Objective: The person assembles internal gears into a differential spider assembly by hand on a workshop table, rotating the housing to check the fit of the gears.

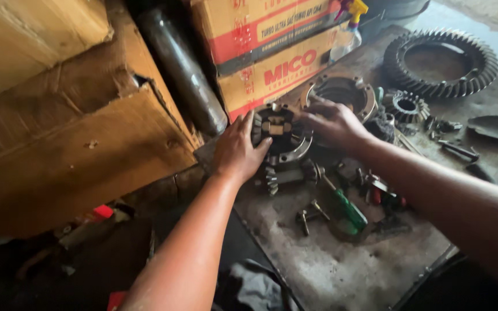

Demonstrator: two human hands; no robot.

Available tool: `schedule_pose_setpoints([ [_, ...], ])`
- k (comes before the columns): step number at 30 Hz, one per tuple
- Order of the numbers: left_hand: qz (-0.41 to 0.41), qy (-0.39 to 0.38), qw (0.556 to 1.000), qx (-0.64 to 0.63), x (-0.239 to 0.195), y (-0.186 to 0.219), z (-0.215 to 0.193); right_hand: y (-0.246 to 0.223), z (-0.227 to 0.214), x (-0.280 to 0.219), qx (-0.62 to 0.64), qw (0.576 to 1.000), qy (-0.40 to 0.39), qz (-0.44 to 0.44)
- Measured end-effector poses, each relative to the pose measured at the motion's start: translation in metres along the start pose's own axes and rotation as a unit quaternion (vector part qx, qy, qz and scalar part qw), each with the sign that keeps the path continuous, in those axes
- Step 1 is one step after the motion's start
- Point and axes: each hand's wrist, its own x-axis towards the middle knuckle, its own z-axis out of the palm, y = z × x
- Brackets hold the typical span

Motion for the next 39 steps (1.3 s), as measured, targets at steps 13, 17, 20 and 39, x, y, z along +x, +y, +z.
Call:
schedule_pose_setpoints([
  [13, 0.015, 0.01, 1.0, 0.022, 0.003, -0.012, 0.011, -0.045, -0.028, 0.025, 0.25, 0.862, -0.129, 0.422],
  [17, -0.004, -0.011, 1.0, 0.026, 0.003, -0.008, 0.01, -0.037, -0.021, 0.029, 0.24, 0.863, -0.162, 0.415],
  [20, -0.013, -0.021, 0.999, 0.023, 0.003, -0.004, 0.006, -0.026, -0.014, 0.024, 0.241, 0.855, -0.173, 0.426],
  [39, -0.025, 0.11, 0.994, 0.011, 0.007, 0.013, -0.046, -0.108, -0.053, 0.034, 0.114, 0.977, -0.151, 0.101],
])
